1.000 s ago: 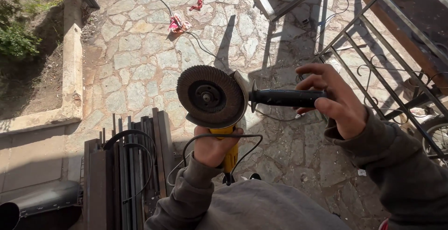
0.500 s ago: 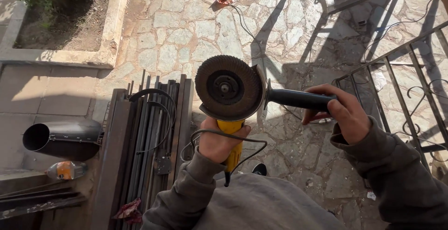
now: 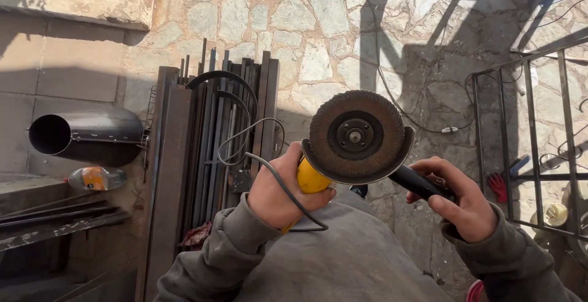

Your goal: Using an angle grinder with a wire brush attachment to clean and polish a metal gate structure.

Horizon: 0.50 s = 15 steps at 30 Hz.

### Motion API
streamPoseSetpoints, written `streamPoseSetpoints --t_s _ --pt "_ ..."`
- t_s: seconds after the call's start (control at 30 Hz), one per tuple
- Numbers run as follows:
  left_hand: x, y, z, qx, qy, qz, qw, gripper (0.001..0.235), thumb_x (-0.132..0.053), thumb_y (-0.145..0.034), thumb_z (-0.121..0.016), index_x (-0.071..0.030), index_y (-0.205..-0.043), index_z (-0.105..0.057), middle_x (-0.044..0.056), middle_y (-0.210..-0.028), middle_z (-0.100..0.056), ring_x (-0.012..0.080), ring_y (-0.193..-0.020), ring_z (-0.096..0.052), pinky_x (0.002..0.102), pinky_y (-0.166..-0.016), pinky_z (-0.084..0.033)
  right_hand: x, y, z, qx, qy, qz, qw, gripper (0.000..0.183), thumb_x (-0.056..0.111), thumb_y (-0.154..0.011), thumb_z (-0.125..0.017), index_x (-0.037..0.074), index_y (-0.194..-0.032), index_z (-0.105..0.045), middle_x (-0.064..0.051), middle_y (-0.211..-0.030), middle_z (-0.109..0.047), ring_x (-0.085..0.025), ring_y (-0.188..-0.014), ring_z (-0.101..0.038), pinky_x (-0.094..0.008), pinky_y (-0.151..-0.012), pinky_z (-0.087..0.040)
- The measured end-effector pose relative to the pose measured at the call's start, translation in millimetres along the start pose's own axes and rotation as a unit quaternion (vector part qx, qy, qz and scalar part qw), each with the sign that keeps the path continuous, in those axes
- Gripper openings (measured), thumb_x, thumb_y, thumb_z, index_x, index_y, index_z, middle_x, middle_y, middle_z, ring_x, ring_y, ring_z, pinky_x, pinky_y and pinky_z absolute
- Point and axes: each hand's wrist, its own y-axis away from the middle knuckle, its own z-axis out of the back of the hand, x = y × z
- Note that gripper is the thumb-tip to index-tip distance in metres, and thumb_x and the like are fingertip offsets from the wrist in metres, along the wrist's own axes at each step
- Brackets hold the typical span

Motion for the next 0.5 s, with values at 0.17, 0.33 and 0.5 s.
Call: streamPoseSetpoints --t_s 0.17,0.33,0.5 --pt "11.7 6.6 35.6 0.037 -0.044 -0.001 0.998 0.066 -0.033 -0.073 -0.085 -0.002 -0.124 -0.056 0.016 -0.100 -0.074 0.0285 -0.086 -0.077 0.041 -0.075 -0.062 -38.4 -4.5 -15.7 0.036 -0.103 -0.121 0.987 0.060 0.042 -0.101 -0.048 -0.007 -0.133 -0.062 -0.020 -0.100 -0.077 -0.028 -0.094 -0.074 -0.041 -0.087 -0.057" --pt "15.0 6.2 52.6 0.076 -0.050 0.011 0.996 0.069 -0.035 -0.071 -0.084 -0.002 -0.125 -0.056 0.015 -0.098 -0.074 0.0281 -0.083 -0.078 0.040 -0.074 -0.063 -40.5 -8.0 -23.4 0.119 -0.133 -0.169 0.969 0.057 0.040 -0.104 -0.058 -0.011 -0.130 -0.059 -0.023 -0.107 -0.075 -0.030 -0.101 -0.073 -0.045 -0.092 -0.057" --pt "10.0 6.6 59.2 0.089 -0.077 0.022 0.993 0.070 -0.036 -0.071 -0.083 -0.003 -0.127 -0.056 0.016 -0.096 -0.076 0.0325 -0.083 -0.077 0.041 -0.073 -0.061 -24.9 -22.1 -42.2 0.113 0.106 -0.122 0.980 0.084 0.026 -0.082 -0.082 0.001 -0.151 -0.040 -0.012 -0.138 -0.058 -0.022 -0.123 -0.059 -0.040 -0.093 -0.054"
